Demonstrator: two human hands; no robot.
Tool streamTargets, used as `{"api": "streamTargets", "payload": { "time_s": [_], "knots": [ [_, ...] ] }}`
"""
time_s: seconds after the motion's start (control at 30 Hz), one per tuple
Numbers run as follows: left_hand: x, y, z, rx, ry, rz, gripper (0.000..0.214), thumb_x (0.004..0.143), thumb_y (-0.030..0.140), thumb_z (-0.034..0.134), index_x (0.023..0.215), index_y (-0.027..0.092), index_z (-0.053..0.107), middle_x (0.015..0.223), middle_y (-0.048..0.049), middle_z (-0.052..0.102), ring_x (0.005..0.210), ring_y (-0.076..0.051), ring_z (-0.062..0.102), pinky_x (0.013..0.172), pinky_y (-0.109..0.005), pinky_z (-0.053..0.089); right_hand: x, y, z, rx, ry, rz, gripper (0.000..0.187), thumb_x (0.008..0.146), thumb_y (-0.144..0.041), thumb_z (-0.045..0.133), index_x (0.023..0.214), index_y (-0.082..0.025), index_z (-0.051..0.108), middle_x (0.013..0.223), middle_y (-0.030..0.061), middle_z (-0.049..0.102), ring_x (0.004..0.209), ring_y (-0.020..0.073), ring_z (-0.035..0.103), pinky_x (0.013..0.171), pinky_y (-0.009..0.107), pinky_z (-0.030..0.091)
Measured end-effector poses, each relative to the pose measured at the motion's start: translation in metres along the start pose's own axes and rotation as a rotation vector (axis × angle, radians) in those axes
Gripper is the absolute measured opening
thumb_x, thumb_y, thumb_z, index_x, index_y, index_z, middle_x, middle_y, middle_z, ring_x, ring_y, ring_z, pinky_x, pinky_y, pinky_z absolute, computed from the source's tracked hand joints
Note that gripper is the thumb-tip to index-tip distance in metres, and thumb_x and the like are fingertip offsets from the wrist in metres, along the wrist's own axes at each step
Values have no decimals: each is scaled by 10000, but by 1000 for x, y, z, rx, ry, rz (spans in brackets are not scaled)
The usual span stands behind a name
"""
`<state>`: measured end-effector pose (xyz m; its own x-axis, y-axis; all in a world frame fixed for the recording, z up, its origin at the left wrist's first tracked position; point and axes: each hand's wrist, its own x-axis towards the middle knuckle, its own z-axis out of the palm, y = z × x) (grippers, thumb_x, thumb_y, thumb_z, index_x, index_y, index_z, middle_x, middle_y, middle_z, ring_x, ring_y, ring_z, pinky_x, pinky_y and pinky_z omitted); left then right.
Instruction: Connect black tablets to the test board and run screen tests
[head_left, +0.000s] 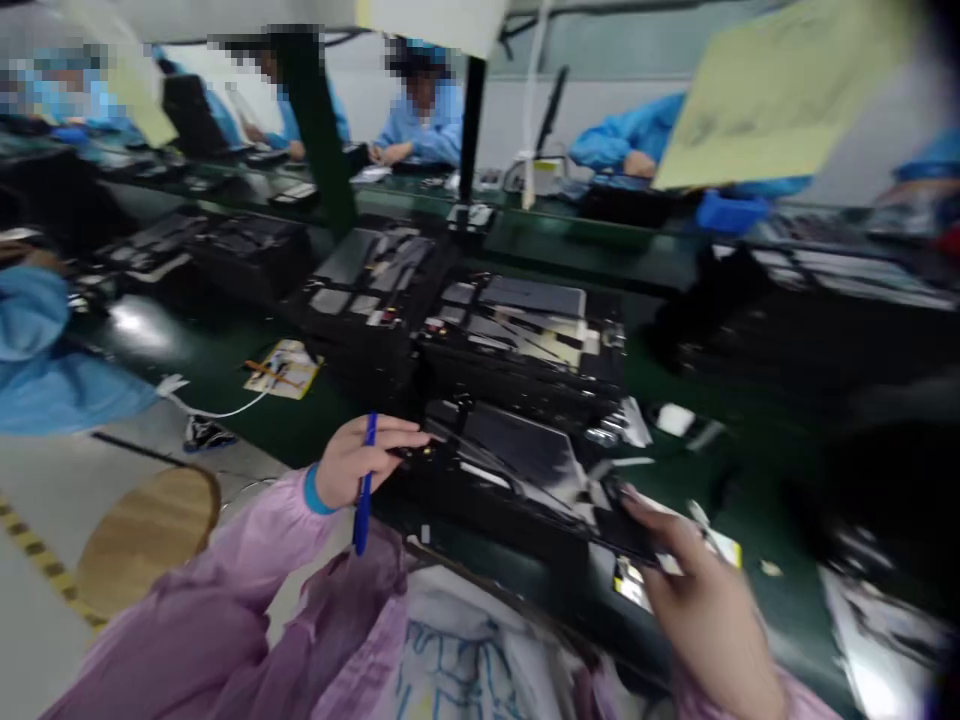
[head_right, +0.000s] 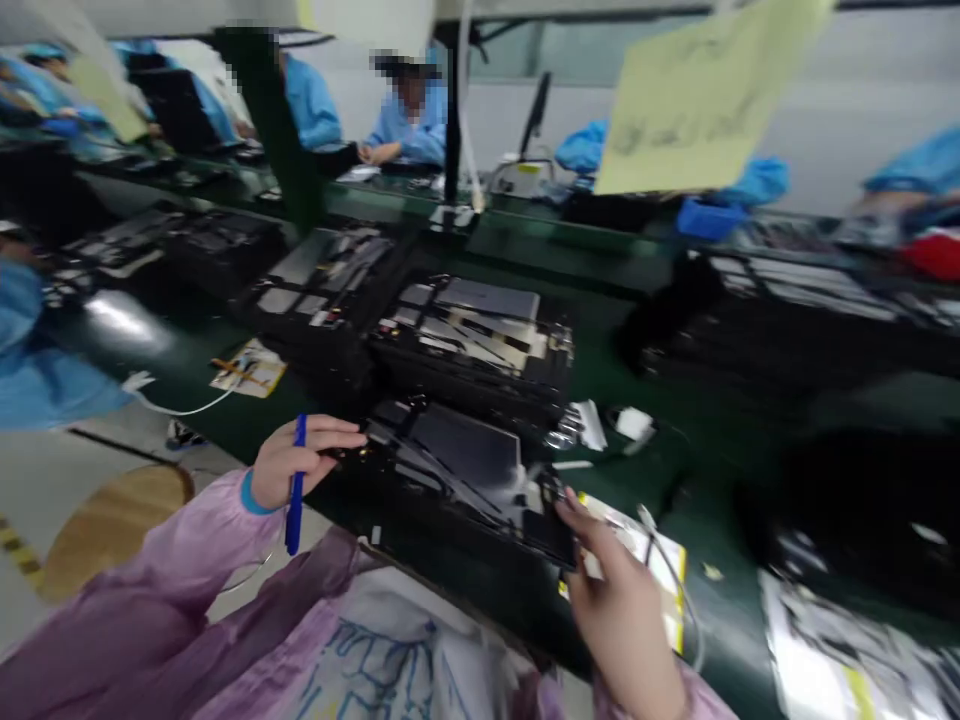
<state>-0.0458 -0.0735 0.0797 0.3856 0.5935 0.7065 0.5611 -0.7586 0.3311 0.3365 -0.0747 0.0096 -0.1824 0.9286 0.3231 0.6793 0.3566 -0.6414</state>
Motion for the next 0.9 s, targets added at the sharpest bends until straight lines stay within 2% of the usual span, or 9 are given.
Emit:
{"api": "streamTargets", "payload": {
  "time_s": [0.07, 0.17, 0.27, 0.37, 0.5, 0.63, 0.73, 0.8, 0.9],
  "knots": [
    [-15, -11, 9, 89, -81, 41, 228, 829, 56, 522, 638, 172, 476, 1020, -79, 741, 1038, -200, 668, 809, -344, 569, 4, 4, 19, -7, -17, -13, 389, 803, -177, 421, 1149, -222, 594, 1201, 109, 645, 1051, 247, 647, 812, 386, 563],
    [-36, -18, 21, 140, -144, 63, 167, 817, 54, 533, 701, 174, 520, 1013, -95, 740, 1049, -213, 664, 801, -346, 573, 2, 8, 36, 14, -57, -1, 386, 798, -146, 375, 1107, -201, 598, 1228, 112, 633, 1174, 233, 582, 916, 393, 526],
    [-48, -15, 26, 135, -232, 17, 151, 821, 67, 537, 714, 172, 518, 1048, -111, 728, 1099, -225, 641, 820, -342, 571, -2, 3, 43, -27, -59, 71, 359, 828, -196, 373, 1110, -182, 594, 1236, 132, 624, 1281, 264, 484, 1031, 490, 421],
    [-49, -13, 24, 114, -343, -63, 129, 816, 96, 553, 726, 177, 508, 1093, -114, 711, 1123, -231, 628, 879, -355, 545, 1, -12, 53, -153, -21, 152, 387, 897, -298, 367, 1203, -148, 549, 1294, 168, 578, 1323, 322, 419, 1052, 614, 312],
    [-41, -12, 23, -45, -337, -185, 111, 845, 278, 583, 848, 179, 533, 1063, -125, 713, 1062, -243, 649, 887, -378, 512, 15, -39, 73, -280, -67, 48, 401, 934, -234, 331, 1281, -144, 511, 1372, 149, 516, 1367, 317, 350, 1074, 674, 166],
    [-26, -2, 42, -412, -229, -421, 599, 872, 648, 334, 1049, 133, 583, 937, -147, 700, 838, -213, 664, 736, -324, 525, 22, -53, 80, -255, -168, -33, 414, 920, -133, 324, 1274, -193, 529, 1356, 117, 539, 1352, 290, 382, 1077, 689, 109],
    [-6, 14, 66, -695, -103, -593, 655, 892, 645, 257, 974, 112, 629, 709, -79, 622, 580, -131, 548, 518, -243, 445, 20, -57, 71, -123, -110, -29, 389, 925, -230, 400, 1302, -196, 490, 1356, 134, 534, 1352, 299, 379, 1076, 688, 138],
    [9, 24, 82, -810, -179, -680, 530, 907, 560, 370, 850, 114, 651, 704, -61, 585, 542, -95, 497, 472, -212, 392, 16, -62, 61, 22, -98, -93, 392, 909, -312, 468, 1285, -201, 487, 1356, 139, 523, 1360, 303, 360, 1085, 657, 188],
    [28, 35, 99, -950, -354, -788, 388, 869, 488, 508, 835, 122, 631, 673, -33, 576, 540, -82, 518, 458, -183, 387, 13, -66, 45, 199, -96, -193, 196, 902, -286, 479, 1055, -226, 586, 1189, 106, 598, 1270, 279, 449, 1081, 585, 279]
  ]
}}
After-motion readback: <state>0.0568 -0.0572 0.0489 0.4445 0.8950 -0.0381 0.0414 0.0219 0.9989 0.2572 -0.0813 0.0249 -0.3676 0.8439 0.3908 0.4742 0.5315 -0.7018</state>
